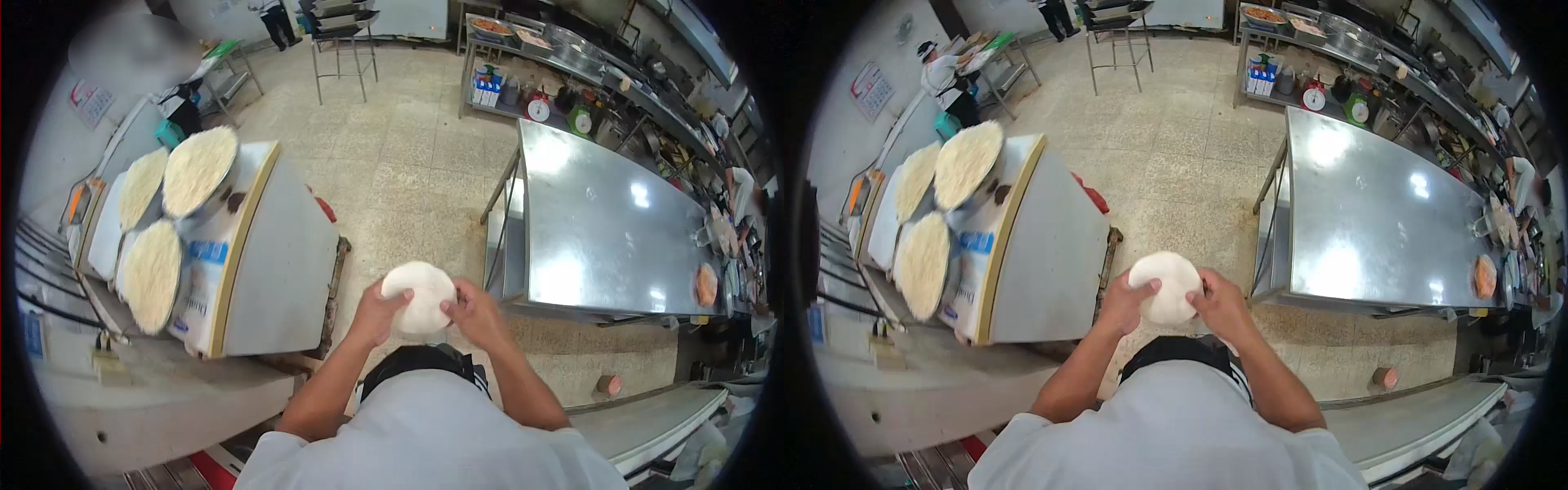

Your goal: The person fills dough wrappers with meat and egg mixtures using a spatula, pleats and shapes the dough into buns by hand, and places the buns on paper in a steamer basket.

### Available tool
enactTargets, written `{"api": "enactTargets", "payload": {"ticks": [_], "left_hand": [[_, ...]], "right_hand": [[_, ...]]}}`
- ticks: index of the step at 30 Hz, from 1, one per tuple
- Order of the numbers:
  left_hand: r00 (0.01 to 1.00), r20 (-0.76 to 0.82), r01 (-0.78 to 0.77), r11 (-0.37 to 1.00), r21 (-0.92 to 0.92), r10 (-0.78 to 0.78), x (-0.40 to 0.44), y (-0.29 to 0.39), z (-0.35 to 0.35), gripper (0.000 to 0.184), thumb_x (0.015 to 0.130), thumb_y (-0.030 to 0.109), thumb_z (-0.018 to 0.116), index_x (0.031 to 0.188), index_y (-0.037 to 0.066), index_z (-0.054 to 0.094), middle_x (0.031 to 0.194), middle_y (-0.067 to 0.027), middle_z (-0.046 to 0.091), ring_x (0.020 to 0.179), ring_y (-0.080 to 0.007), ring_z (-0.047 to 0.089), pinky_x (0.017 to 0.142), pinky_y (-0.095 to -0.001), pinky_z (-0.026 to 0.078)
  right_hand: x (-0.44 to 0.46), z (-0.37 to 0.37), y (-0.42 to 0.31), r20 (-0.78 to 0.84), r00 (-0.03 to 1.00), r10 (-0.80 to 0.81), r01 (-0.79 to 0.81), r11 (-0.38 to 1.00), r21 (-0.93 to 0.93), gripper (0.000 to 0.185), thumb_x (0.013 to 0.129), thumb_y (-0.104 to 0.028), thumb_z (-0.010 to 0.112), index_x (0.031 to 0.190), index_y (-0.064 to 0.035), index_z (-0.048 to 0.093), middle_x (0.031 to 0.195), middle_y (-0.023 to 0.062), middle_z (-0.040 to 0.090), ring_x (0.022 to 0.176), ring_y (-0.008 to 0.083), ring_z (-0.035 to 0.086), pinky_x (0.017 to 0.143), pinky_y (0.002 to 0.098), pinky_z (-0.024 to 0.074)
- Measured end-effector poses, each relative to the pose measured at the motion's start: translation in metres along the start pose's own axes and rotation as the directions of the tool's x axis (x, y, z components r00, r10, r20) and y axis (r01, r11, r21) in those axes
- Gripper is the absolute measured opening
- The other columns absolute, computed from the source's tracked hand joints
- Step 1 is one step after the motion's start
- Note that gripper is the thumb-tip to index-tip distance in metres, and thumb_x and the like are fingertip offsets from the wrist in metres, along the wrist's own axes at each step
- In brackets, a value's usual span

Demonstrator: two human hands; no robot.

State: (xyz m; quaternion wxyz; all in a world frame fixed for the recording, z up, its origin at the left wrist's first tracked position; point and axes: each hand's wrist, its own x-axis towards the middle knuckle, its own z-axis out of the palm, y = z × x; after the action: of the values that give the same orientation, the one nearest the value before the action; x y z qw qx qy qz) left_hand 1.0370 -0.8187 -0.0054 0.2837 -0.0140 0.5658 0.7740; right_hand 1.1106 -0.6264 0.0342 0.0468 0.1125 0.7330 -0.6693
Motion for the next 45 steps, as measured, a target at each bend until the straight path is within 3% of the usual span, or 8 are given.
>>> {"api": "enactTargets", "payload": {"ticks": [5,15,18,24,26,30,40,45], "left_hand": [[0.994,-0.001,-0.106,0.928,-0.357,0.114,0.094,0.095,0.032,0.046,0.086,0.011,0.072,0.127,-0.002,0.055,0.116,-0.0123,0.066,0.105,-0.0231,0.064,0.093,-0.0380,0.052],[0.974,0.226,0.132,0.865,-0.483,-0.023,0.386,0.171,0.021,0.046,0.090,0.011,0.067,0.131,-0.003,0.051,0.122,-0.0132,0.063,0.110,-0.0248,0.063,0.096,-0.0412,0.051],[0.875,0.464,0.364,0.823,-0.435,-0.142,0.467,0.226,0.038,0.044,0.090,0.010,0.068,0.129,-0.002,0.054,0.118,-0.0115,0.064,0.107,-0.0229,0.063,0.093,-0.0395,0.052],[0.889,0.408,0.198,0.978,0.064,-0.206,0.640,0.236,0.103,0.037,0.090,0.007,0.067,0.125,-0.003,0.057,0.115,-0.0104,0.066,0.104,-0.0218,0.064,0.091,-0.0384,0.053],[0.912,0.378,0.140,0.987,0.075,-0.158,0.687,0.239,0.129,0.037,0.090,0.005,0.067,0.124,-0.002,0.057,0.114,-0.0105,0.066,0.103,-0.0217,0.065,0.090,-0.0382,0.054],[0.936,0.317,0.149,0.988,0.032,-0.152,0.773,0.250,0.179,0.037,0.089,0.003,0.067,0.124,-0.002,0.057,0.115,-0.0111,0.066,0.105,-0.0225,0.065,0.092,-0.0373,0.053],[0.657,0.727,0.521,0.817,-0.247,-0.199,0.967,0.311,0.297,0.067,0.088,0.024,0.070,0.143,0.000,0.040,0.137,-0.0181,0.054,0.126,-0.0335,0.054,0.106,-0.0493,0.045],[0.729,0.584,0.509,0.853,-0.114,-0.357,1.073,0.295,0.354,0.063,0.090,0.022,0.068,0.141,-0.004,0.042,0.133,-0.0196,0.057,0.120,-0.0341,0.059,0.105,-0.0480,0.046]], "right_hand": [[0.127,-0.055,-0.064,0.062,0.983,-0.170,0.141,0.935,0.325,0.032,0.093,-0.008,0.065,0.121,0.0032,0.056,0.099,0.0073,0.065,0.077,0.0126,0.064,0.066,0.0271,0.0560],[0.393,-0.128,-0.084,0.034,0.997,0.069,-0.074,0.976,0.205,0.032,0.093,-0.010,0.064,0.122,0.0031,0.056,0.103,0.0088,0.066,0.090,0.0135,0.063,0.068,0.0277,0.0548],[0.447,-0.159,-0.105,-0.150,0.983,-0.102,0.152,0.914,0.377,0.033,0.092,-0.008,0.066,0.121,0.0031,0.056,0.101,0.0078,0.066,0.089,0.0133,0.063,0.073,0.0275,0.0519],[0.561,-0.237,-0.107,-0.218,0.971,0.096,-0.121,0.987,-0.103,0.041,0.090,-0.007,0.067,0.127,0.0013,0.052,0.111,0.0084,0.064,0.099,0.0138,0.061,0.086,0.0289,0.0507],[0.598,-0.268,-0.082,-0.290,0.947,-0.137,0.247,0.889,0.385,0.042,0.090,-0.006,0.066,0.129,-0.0001,0.050,0.113,0.0078,0.063,0.098,0.0129,0.061,0.082,0.0279,0.0509],[0.669,-0.348,-0.108,-0.221,0.975,0.001,0.114,0.853,0.509,0.042,0.090,-0.004,0.066,0.129,0.0011,0.050,0.112,0.0082,0.063,0.099,0.0133,0.061,0.083,0.0285,0.0511],[0.834,-0.550,-0.200,-0.101,0.968,-0.228,0.248,0.924,0.290,0.032,0.092,-0.002,0.064,0.122,0.0016,0.055,0.109,0.0061,0.063,0.100,0.0116,0.060,0.088,0.0284,0.0496],[0.904,-0.698,-0.191,-0.362,0.892,-0.271,-0.011,0.788,-0.616,0.013,0.090,-0.009,0.062,0.102,-0.0041,0.066,0.096,0.0129,0.067,0.092,0.0272,0.065,0.080,0.0362,0.0513]]}}
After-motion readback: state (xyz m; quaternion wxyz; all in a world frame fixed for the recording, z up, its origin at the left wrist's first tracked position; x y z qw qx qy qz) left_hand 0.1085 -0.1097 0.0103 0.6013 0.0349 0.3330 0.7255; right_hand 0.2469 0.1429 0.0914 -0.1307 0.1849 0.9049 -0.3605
